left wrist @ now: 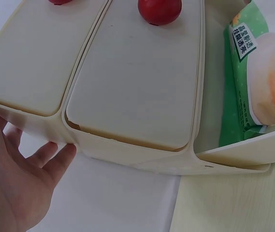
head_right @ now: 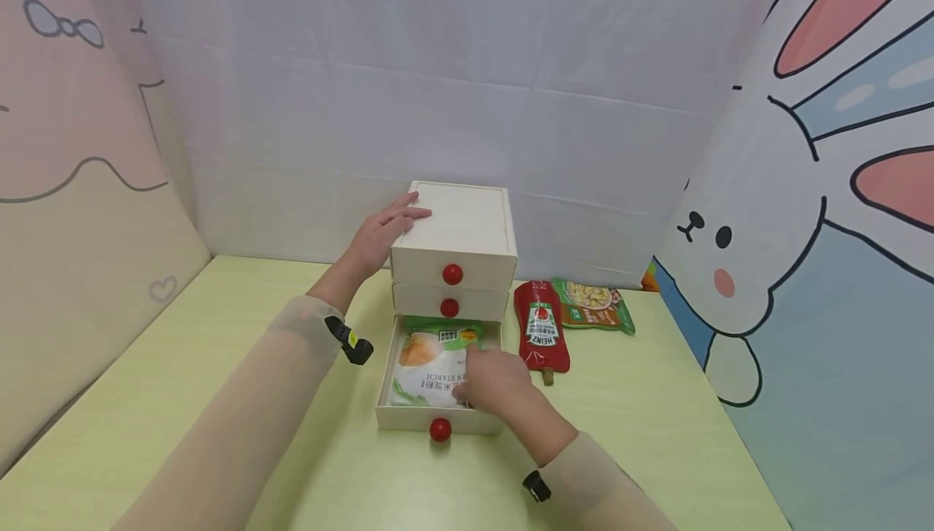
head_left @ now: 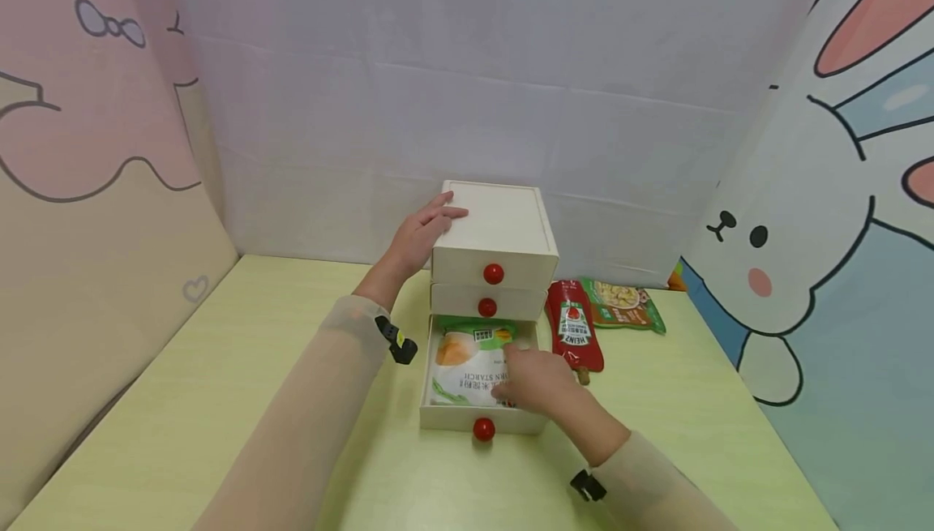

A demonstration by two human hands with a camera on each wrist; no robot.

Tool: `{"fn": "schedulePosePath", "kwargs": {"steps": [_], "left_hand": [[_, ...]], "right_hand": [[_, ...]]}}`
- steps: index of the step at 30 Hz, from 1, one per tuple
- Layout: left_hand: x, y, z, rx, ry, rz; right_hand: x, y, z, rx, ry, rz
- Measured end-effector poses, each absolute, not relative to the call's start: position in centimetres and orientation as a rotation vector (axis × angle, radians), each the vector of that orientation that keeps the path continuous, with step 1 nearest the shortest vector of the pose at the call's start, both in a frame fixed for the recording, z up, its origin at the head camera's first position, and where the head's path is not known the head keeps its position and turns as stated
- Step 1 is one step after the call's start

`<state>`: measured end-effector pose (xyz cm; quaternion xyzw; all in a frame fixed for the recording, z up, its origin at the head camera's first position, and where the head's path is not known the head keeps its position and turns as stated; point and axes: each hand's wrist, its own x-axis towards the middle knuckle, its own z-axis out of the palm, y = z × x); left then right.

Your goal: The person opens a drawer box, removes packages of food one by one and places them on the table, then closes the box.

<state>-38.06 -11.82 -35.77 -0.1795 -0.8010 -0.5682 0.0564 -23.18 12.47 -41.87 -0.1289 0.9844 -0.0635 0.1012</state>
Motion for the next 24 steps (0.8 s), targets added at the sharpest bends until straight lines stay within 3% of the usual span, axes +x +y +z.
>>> {"fn": "schedulePosePath", "kwargs": {"steps": [9,24], "left_hand": [[-37.89,-11.7,-35.69,-0.526,-2.439,-1.726],[-37.82,-11.69,-35.73,-0.513,-2.429,-1.742]], "right_hand": [[-22.91,13.39,-41.25,-0.415,2.886,-0.467],[-22.83,13.39,-41.12,-0.495,3.003,-0.503]]}}
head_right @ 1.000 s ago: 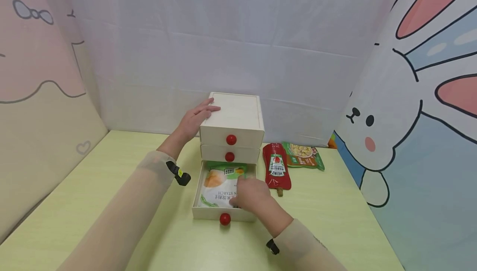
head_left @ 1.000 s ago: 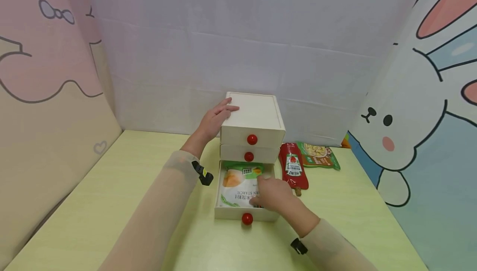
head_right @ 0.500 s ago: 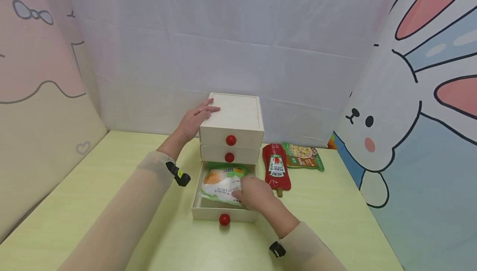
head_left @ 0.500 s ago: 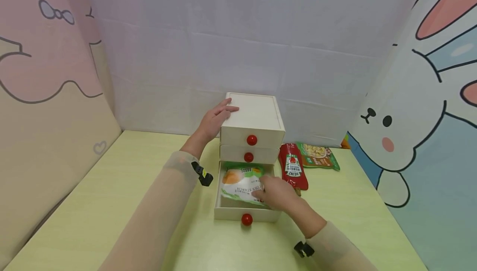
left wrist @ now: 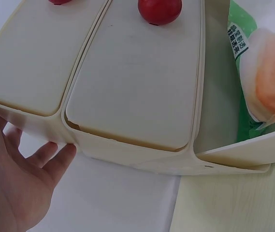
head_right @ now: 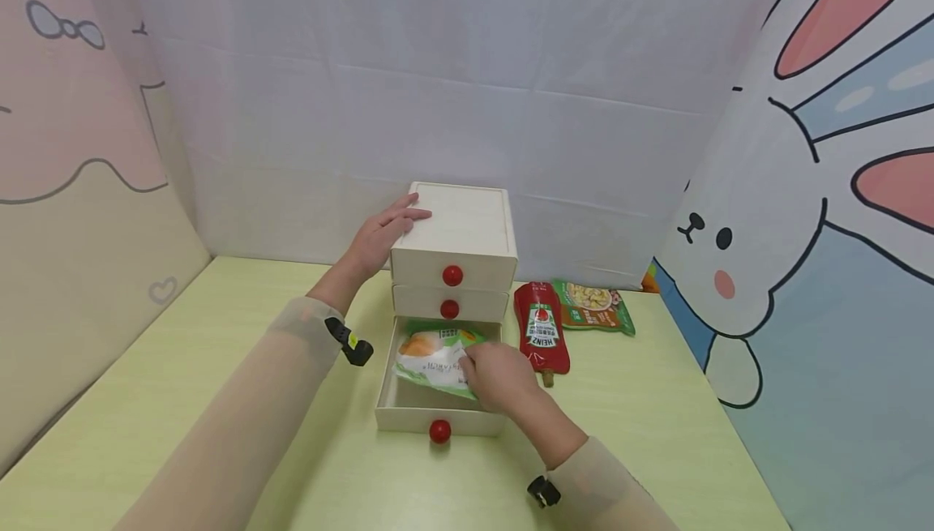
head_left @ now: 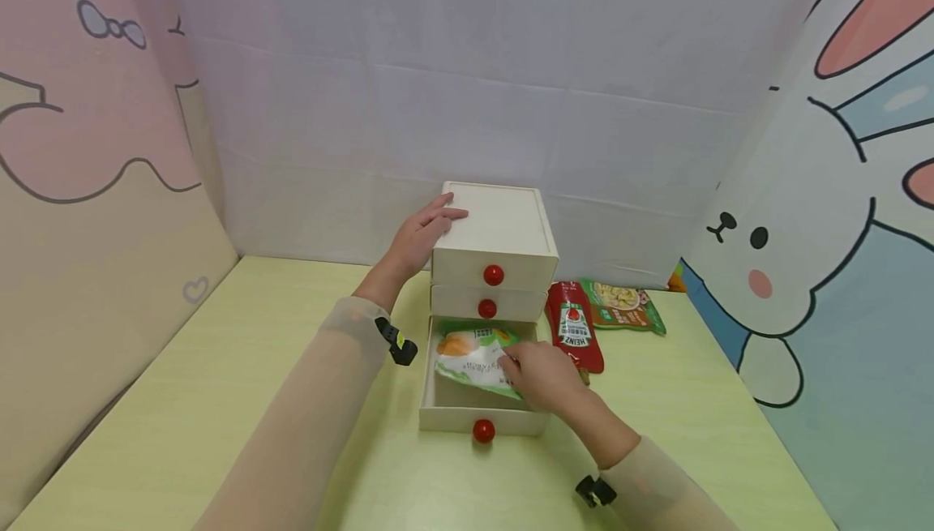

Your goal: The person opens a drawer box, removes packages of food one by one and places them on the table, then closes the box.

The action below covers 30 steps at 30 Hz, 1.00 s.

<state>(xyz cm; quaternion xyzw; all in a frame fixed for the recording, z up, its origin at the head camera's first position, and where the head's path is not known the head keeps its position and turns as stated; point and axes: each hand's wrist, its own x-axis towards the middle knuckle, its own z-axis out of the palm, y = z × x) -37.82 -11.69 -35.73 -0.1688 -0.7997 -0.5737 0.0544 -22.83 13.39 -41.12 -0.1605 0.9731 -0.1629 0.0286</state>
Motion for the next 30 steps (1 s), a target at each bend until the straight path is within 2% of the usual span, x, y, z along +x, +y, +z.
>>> {"fn": "schedulePosePath", "kwargs": {"steps": [13,30], "left_hand": [[-37.6,-11.6,-35.6,-0.52,-2.427,-1.736],[-37.9,-11.8,-35.8,-0.532,-2.416,-1.743]], "right_hand": [[-22.3,14.0,-40.3,-0.487,3.001,-0.814],[-18.9,16.8,-38.3,-0.544,3.06,-0.97]]}}
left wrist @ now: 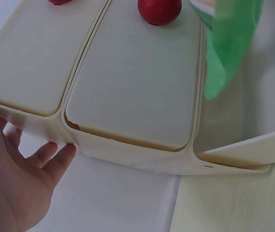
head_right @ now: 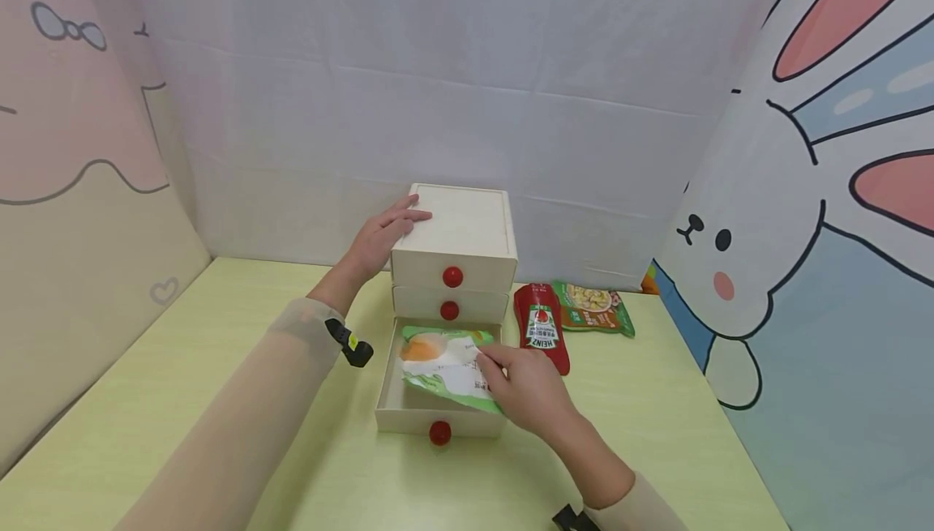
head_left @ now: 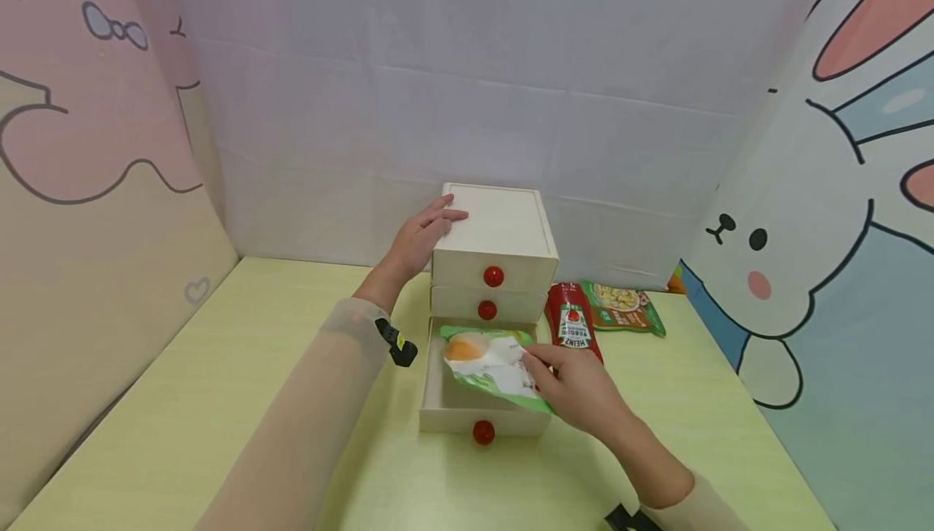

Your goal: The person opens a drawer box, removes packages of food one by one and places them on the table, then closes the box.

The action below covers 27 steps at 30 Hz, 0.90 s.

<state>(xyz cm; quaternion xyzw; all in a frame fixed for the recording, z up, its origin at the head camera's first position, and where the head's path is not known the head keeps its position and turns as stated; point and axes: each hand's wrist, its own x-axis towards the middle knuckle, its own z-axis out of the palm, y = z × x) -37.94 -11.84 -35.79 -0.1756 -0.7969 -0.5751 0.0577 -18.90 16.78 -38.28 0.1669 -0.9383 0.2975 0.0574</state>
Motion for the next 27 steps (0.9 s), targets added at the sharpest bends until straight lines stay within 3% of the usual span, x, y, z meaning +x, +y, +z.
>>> {"fn": "schedulePosePath", "kwargs": {"steps": [11,27], "left_hand": [[-37.9,-11.9,-35.9,-0.538,-2.415,-1.734],[-38.1,-11.8,-35.8,-0.536,-2.42,-1.728]], "right_hand": [[-17.2,20.0,-36.5,0.502,-2.772,0.889],[-16.7,26.5,-36.0,0.226,-2.833,0.736]]}}
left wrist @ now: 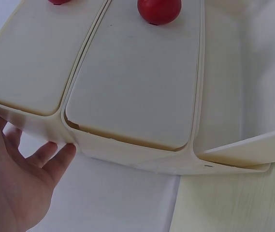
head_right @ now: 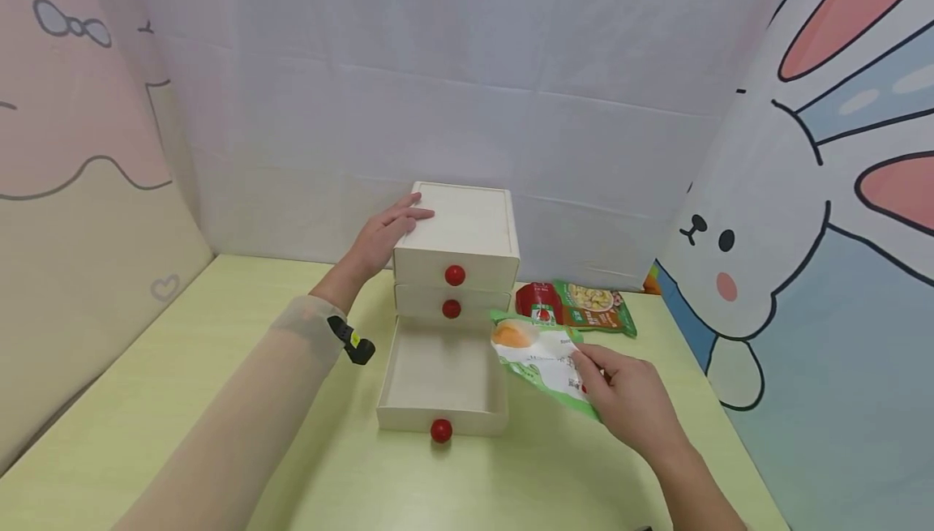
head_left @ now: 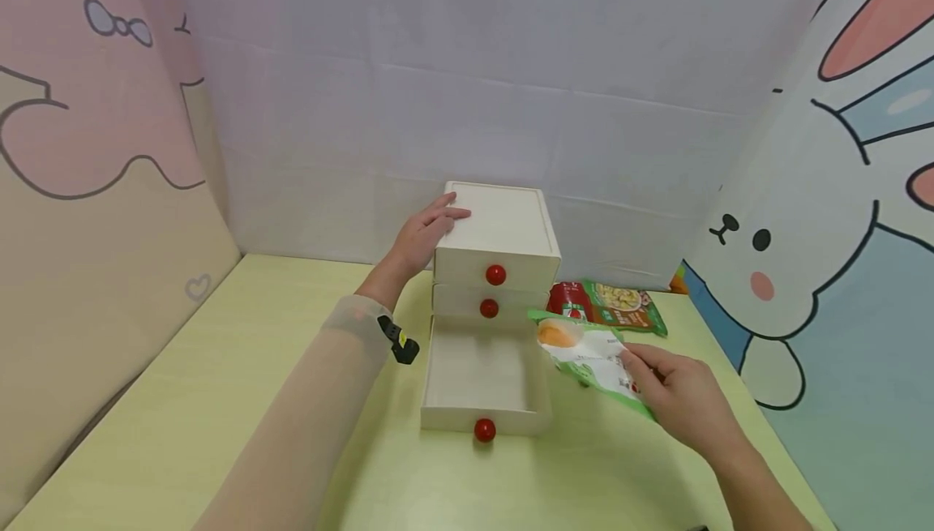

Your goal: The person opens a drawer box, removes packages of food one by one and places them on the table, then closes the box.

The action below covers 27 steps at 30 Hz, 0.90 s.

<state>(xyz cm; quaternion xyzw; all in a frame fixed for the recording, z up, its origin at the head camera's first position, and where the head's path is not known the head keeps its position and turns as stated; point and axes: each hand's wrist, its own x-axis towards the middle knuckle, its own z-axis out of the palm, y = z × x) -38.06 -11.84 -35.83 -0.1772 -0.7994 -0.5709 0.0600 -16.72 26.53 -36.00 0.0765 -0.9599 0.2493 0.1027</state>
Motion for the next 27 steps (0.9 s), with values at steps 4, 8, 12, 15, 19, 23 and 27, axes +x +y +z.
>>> {"fn": "schedulePosePath", "kwargs": {"steps": [4,8,12,15,19,23,27], "left_hand": [[-38.0,-11.8,-35.8,-0.53,-2.42,-1.729],[-38.0,-11.8,-35.9,-0.535,-2.418,-1.741],[-38.0,-11.7,-35.9,-0.536,-2.408,-1.754],[-38.0,-11.8,-35.8,-0.528,-2.407,-1.757],[-37.9,-11.7,-35.7,-0.531,-2.415,-1.751],[-37.8,-11.7,-35.7,-0.533,-2.417,-1.753],[-37.8,-11.8,-35.7,-0.542,-2.415,-1.749]], "right_hand": [[-17.3,28.6,-36.2,0.154,-2.849,0.678],[-17.6,30.9,-36.6,0.104,-2.869,0.652],[-18.2,33.0,-37.2,0.059,-2.902,0.593],[-18.9,34.4,-37.7,0.015,-2.946,0.518],[-19.7,35.9,-38.4,-0.056,-3.032,0.436],[-20.1,37.2,-39.2,-0.095,-3.142,0.382],[-20.4,38.0,-39.9,-0.114,-3.232,0.383]]}}
